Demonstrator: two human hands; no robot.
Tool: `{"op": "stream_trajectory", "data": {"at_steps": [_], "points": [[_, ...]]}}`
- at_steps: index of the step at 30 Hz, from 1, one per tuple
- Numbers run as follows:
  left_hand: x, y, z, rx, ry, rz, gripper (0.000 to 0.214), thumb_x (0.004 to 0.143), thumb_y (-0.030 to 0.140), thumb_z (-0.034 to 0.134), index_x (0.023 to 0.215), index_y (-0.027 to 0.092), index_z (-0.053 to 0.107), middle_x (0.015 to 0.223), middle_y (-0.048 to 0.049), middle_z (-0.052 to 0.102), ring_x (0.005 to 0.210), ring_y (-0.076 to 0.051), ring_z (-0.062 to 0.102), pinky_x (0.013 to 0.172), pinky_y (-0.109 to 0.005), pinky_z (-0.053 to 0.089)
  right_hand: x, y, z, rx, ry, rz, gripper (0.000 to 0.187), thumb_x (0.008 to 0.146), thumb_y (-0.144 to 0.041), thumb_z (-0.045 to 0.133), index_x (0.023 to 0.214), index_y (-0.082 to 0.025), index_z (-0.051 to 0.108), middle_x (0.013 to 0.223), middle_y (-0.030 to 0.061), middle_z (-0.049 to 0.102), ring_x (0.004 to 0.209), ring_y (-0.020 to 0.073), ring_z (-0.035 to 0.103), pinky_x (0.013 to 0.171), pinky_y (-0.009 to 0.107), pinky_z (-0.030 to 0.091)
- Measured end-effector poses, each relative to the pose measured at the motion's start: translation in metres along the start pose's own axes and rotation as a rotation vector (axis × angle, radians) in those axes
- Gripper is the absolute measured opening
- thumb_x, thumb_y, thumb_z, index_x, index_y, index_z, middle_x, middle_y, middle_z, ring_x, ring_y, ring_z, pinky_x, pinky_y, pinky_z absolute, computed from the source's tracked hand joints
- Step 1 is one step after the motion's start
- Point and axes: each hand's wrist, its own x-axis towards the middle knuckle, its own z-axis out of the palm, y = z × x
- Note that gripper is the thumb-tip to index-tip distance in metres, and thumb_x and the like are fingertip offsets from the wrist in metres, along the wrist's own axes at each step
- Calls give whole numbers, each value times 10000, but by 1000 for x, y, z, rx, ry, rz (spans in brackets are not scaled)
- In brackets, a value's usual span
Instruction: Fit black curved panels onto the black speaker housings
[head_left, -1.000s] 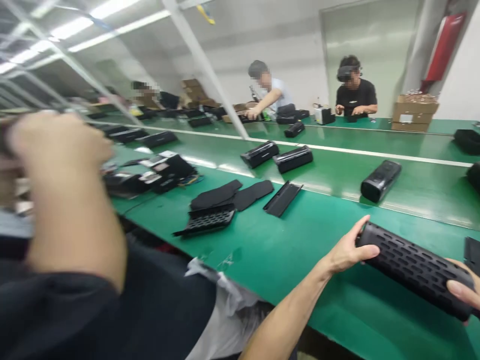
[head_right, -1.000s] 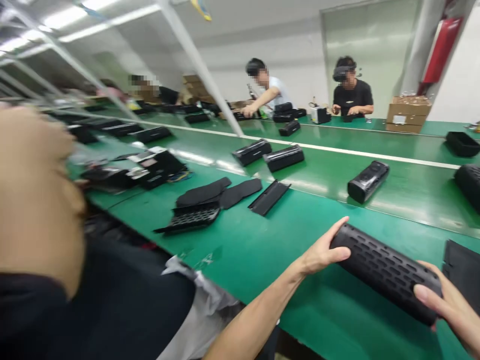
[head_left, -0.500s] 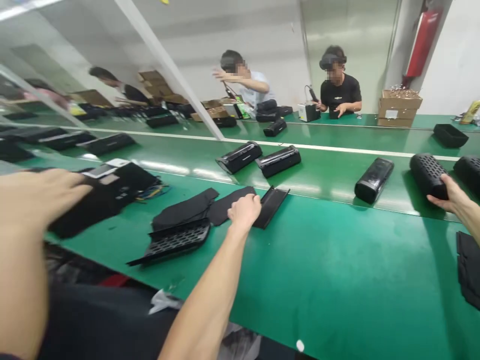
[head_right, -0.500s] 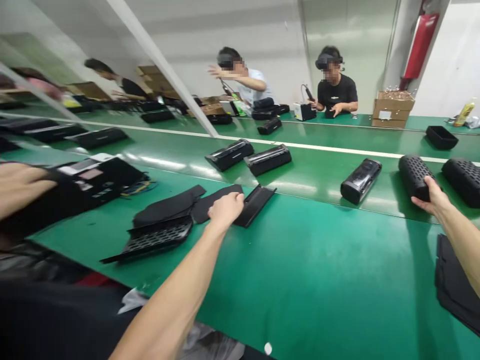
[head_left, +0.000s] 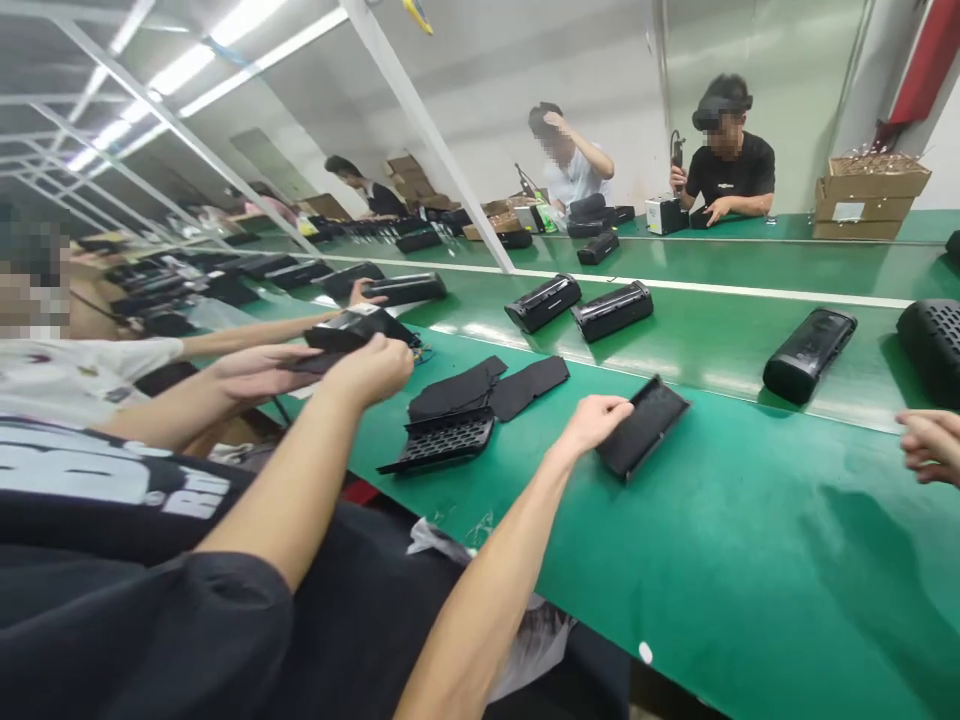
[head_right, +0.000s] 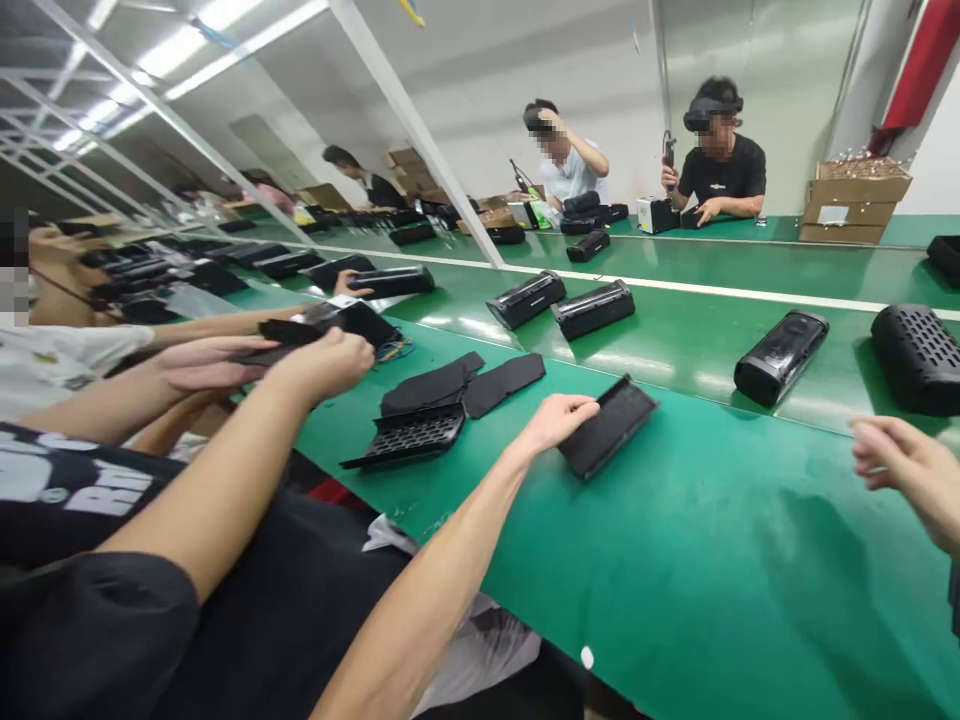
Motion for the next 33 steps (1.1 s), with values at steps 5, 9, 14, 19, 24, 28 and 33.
{"op": "stream_trajectory", "data": {"at_steps": [5,9,14,19,24,28,33], "points": [[-58,60,59,-200,-458,192,423,875,540,675,874,146,829,783,-1,724,756,-182,590,673,-271,403,-59,-18,58,139,-529,130,894,749,-720,885,1426,-215,593,1322,161,699,1149,326,727,835,399,687],[-85,92,92,-322,-664,203,377,829,517,770,931,166,865,852,-9,767,782,-174,595,704,-265,421,-93,-2,64,289,-867,392,792,805,-628,908,1382,-189,589,993,72,724,757,215,752,556,321,673],[-95,95,112,-522,-714,120,544,804,673,809,974,158,853,893,-63,766,822,-180,619,714,-258,448,-124,32,51,413,-809,419,620,790,-571,936,1153,-152,658,703,-29,631,499,115,629,388,201,574],[-124,71,131,-786,-656,-37,838,819,892,618,1253,181,712,1031,-102,691,807,-197,648,620,-287,545,-133,51,36,498,-686,456,668,757,-645,943,1090,-155,635,684,4,692,537,160,708,388,183,574],[-157,64,151,-1113,-547,-173,663,714,494,980,1227,168,716,918,-46,681,726,-149,661,631,-273,605,-134,60,27,536,-649,460,622,780,-634,937,1040,-149,647,666,-9,674,520,151,695,391,195,589],[-167,71,155,-1211,-494,-189,584,690,392,1020,1160,158,765,887,-31,719,693,-135,681,614,-242,596,-133,58,20,547,-644,450,527,835,-587,912,1021,-165,657,750,-11,682,558,148,700,399,222,614],[-164,70,157,-1461,-650,-297,566,789,664,878,1010,150,790,865,-61,774,706,-196,728,581,-288,604,-128,48,16,570,-685,467,554,825,-568,925,1110,-167,670,746,-22,683,539,146,691,399,228,617]]}}
